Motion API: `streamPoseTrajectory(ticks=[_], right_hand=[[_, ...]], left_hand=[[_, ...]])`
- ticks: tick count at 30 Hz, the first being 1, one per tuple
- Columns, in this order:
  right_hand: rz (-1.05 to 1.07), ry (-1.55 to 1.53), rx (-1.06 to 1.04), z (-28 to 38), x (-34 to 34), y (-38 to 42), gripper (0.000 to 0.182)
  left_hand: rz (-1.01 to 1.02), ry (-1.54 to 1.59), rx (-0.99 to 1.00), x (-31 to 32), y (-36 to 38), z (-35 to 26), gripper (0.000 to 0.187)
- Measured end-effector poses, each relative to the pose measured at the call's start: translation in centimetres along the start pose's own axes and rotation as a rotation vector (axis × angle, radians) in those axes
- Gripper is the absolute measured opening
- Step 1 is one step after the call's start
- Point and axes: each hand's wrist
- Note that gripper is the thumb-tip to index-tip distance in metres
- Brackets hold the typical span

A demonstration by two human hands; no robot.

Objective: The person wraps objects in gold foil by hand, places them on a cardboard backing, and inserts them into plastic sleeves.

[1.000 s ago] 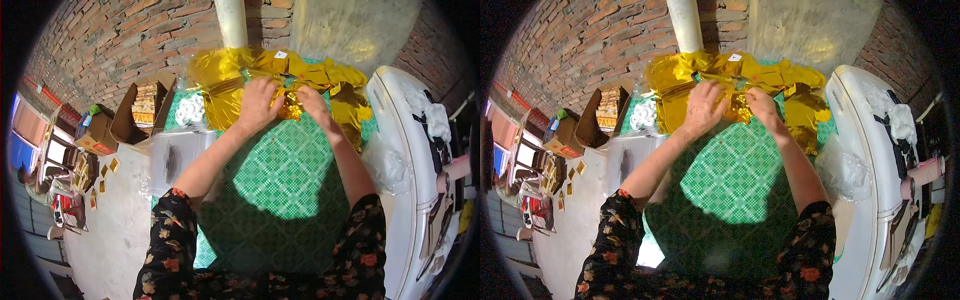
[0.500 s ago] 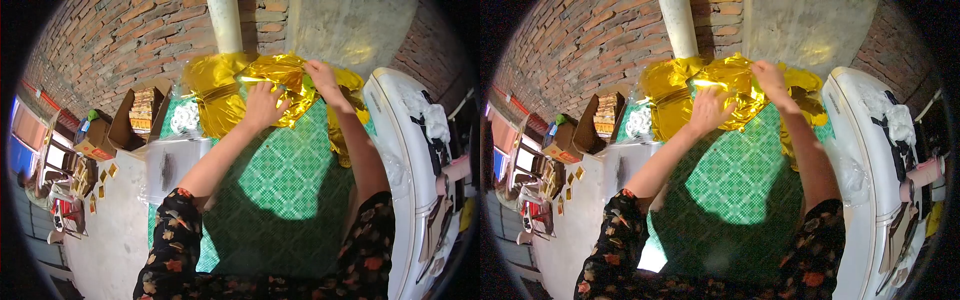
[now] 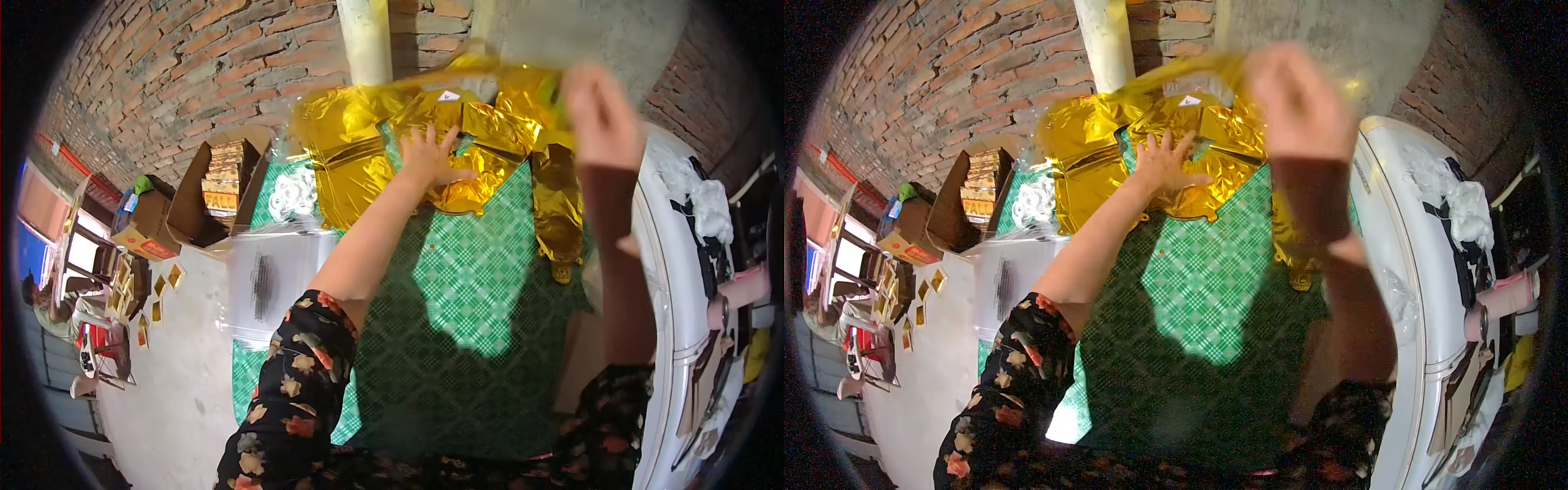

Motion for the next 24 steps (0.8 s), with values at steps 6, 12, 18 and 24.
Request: streamPoseTrajectory(ticks=[6,12,18,24], right_hand=[[0.901,-0.141,-0.323,10.2,1.6,21.7,0.014],[1.027,-0.093,-0.31,13.2,-0.8,26.6,0.02],[1.179,-0.166,-0.203,16.2,-1.5,27.9,0.038],[0.835,0.142,-0.085,12.1,-1.4,25.0,0.057]], left_hand=[[-0.092,-0.05,-0.016,0.4,1.5,-0.5,0.114],[-0.168,-0.176,-0.018,0.1,2.8,0.4,0.1],[-0.114,0.053,0.171,-1.9,11.1,2.7,0.068],[-0.337,-0.015,0.432,-2.1,25.6,-0.3,0.047]])
Point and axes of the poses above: each hand's wrist, its own y-axis away from the middle knuckle, its own x-axis out of the palm, z = x × y, and after that the axes turned 12 degrees about z, right-handed
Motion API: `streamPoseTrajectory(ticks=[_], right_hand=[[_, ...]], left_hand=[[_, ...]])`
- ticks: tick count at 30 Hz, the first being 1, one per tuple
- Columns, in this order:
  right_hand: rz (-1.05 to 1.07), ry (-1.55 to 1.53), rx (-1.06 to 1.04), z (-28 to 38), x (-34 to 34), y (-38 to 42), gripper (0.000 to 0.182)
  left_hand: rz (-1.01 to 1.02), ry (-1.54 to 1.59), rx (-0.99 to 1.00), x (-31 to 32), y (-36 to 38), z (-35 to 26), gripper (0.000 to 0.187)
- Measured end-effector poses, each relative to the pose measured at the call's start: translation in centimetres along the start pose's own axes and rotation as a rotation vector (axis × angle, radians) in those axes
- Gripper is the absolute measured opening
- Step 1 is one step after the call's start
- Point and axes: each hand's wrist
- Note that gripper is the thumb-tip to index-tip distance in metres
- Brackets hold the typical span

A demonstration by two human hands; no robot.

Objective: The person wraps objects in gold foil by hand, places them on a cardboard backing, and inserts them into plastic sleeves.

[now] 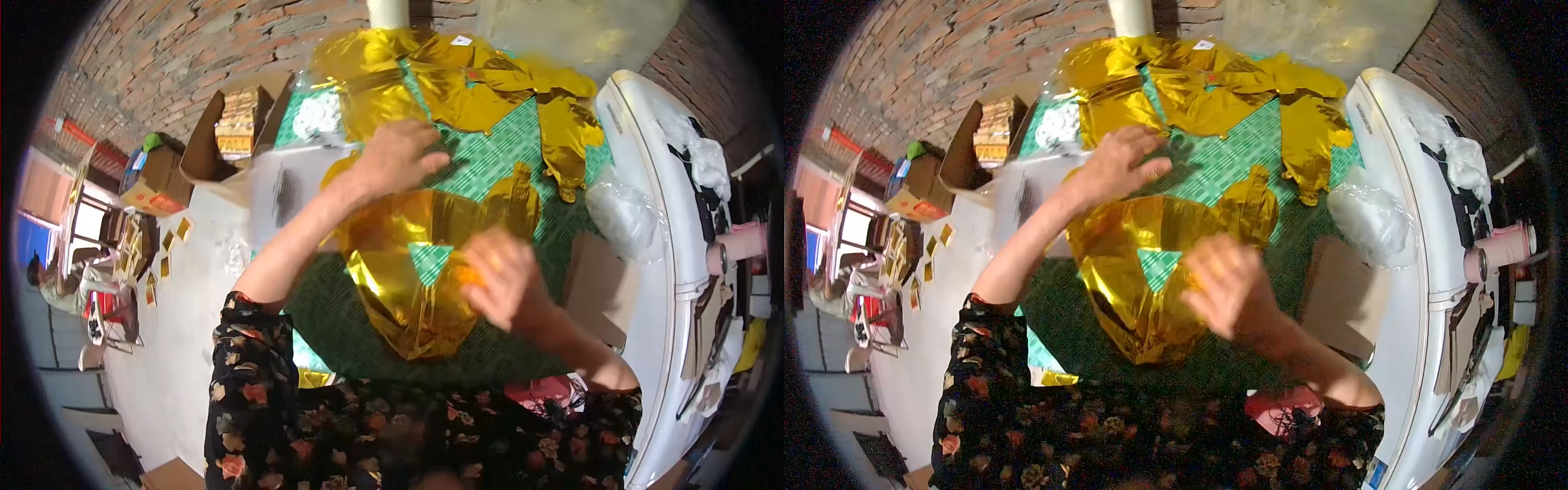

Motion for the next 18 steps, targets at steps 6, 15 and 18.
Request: streamPoseTrajectory(ticks=[6,15,18], right_hand=[[0.078,0.376,0.346,-2.2,4.8,3.8,0.091],[-0.002,0.467,0.365,-1.2,3.1,2.4,0.078],[-0.086,0.49,0.206,-3.2,2.3,-3.1,0.058]], left_hand=[[0.279,-0.164,-0.178,3.5,11.1,-5.9,0.079],[0.279,-0.207,-0.23,6.9,14.2,-6.6,0.085],[0.232,-0.175,-0.209,6.1,13.9,-6.3,0.087]])
Point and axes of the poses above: each hand's wrist, its own y-axis away from the middle knuckle, its own x-axis out of the palm, z = x × y, and after that the axes turned 12 degrees about z, right-handed
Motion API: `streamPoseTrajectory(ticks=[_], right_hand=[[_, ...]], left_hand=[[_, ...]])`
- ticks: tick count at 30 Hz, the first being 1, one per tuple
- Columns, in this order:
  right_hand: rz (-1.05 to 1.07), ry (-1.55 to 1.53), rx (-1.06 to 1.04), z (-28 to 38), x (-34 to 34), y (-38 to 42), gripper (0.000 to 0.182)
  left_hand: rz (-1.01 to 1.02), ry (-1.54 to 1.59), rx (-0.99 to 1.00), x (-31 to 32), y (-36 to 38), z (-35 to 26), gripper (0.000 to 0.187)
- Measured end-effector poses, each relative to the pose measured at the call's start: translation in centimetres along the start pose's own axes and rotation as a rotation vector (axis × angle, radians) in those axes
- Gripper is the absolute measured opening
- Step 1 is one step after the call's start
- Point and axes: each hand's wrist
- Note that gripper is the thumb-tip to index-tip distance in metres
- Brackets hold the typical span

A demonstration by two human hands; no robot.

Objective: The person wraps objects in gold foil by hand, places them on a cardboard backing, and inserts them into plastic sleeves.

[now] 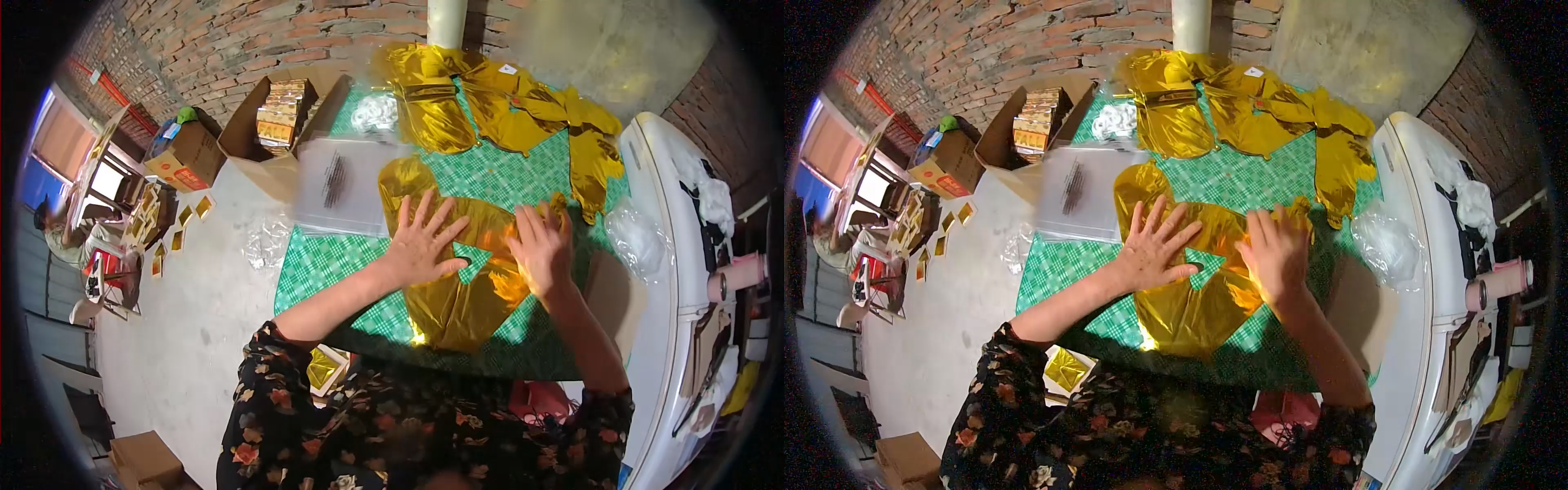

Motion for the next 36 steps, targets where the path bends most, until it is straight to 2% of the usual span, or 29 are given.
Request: streamPoseTrajectory(ticks=[4,7,9,10,13,14,17,18,21,27,30,36], right_hand=[[-0.129,-0.086,-0.194,-0.8,3.9,-9.5,0.036],[-0.149,-0.182,-0.254,-1.1,7.9,-15.7,0.025],[-0.242,-0.235,-0.261,-1.5,11.4,-18.3,0.018],[-0.287,-0.259,-0.263,-1.5,12.1,-19.1,0.016],[-0.321,-0.396,-0.273,-1.6,12.9,-20.3,0.009],[-0.31,-0.398,-0.276,-1.7,13.0,-20.6,0.008],[-0.225,-0.457,-0.236,-2.1,13.1,-21.1,0.007],[-0.162,-0.512,-0.191,-2.3,12.9,-21.3,0.009],[-0.089,-0.581,-0.103,-2.5,12.4,-21.8,0.012],[-0.018,-0.759,-0.044,-2.8,11.7,-23.3,0.021],[-0.006,-0.755,-0.056,-2.9,11.0,-23.7,0.024],[-0.028,-0.649,-0.06,-2.4,10.7,-24.4,0.024]], left_hand=[[-0.039,0.049,-0.008,-1.4,-1.2,1.6,0.085],[-0.115,0.124,-0.024,-2.5,-2.7,4.3,0.077],[-0.164,0.234,-0.039,-2.8,-4.3,6.8,0.073],[-0.272,0.256,-0.04,-2.9,-5.0,7.7,0.064],[-0.278,0.455,-0.04,-3.0,-7.7,11.1,0.059],[-0.346,0.359,-0.01,-2.8,-8.8,12.0,0.049],[-0.218,0.542,-0.039,-4.3,-11.5,13.2,0.04],[-0.313,0.52,-0.011,-3.9,-12.3,13.3,0.031],[-0.252,0.549,0.004,-3.5,-14.1,14.0,0.027],[-0.228,0.71,-0.071,-3.1,-15.4,14.6,0.029],[-0.106,0.826,-0.137,-4.0,-15.3,14.6,0.034],[-0.183,0.685,-0.223,-2.7,-16.5,15.1,0.03]])
Point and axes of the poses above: each hand's wrist, its own y-axis away from the middle knuckle, its own x-axis out of the palm, z = x × y, and after that the axes turned 12 degrees about z, right-handed
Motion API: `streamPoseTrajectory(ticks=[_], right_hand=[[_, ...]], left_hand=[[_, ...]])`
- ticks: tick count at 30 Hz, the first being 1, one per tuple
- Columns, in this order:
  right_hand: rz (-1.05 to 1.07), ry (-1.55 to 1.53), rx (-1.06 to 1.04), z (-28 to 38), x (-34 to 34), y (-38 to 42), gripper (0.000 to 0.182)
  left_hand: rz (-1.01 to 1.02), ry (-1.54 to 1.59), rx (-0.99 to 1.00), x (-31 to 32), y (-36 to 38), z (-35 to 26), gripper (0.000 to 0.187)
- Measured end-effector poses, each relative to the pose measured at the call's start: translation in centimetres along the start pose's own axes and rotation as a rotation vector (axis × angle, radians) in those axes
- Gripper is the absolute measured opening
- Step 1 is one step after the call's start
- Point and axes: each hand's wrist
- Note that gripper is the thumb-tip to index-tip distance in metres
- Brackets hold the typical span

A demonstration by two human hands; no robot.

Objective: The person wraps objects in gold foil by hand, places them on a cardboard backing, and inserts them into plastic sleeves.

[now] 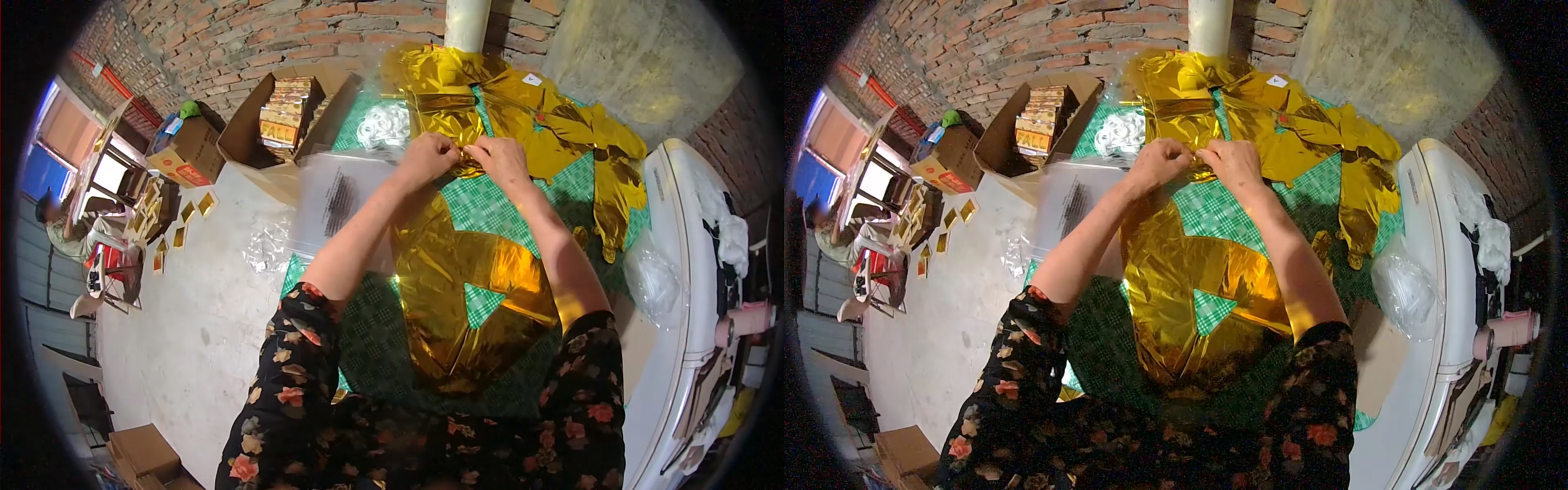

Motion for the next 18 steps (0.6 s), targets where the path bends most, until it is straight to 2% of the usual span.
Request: streamPoseTrajectory(ticks=[4,10,13,16,18], right_hand=[[0.084,0.047,0.091,-0.3,0.6,0.1,0.02],[-0.294,0.209,-0.103,0.3,0.6,2.5,0.044],[-0.186,0.226,-0.228,0.8,0.5,3.1,0.047],[0.132,0.152,0.009,1.7,1.5,3.4,0.04],[0.176,0.205,-0.074,1.3,1.6,3.5,0.036]], left_hand=[[-0.072,0.082,-0.104,0.5,-0.5,0.1,0.028],[-0.044,0.301,-0.254,-0.1,-0.7,-0.2,0.028],[-0.005,0.398,-0.285,-0.2,-1.1,0.3,0.025],[0.023,0.523,-0.251,0.0,-1.9,2.0,0.021],[-0.038,0.533,-0.201,0.4,-2.1,2.7,0.021]])
Point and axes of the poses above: each hand's wrist, its own y-axis away from the middle knuckle, its own x-axis out of the palm, z = x × y, and after that the axes turned 12 degrees about z, right-handed
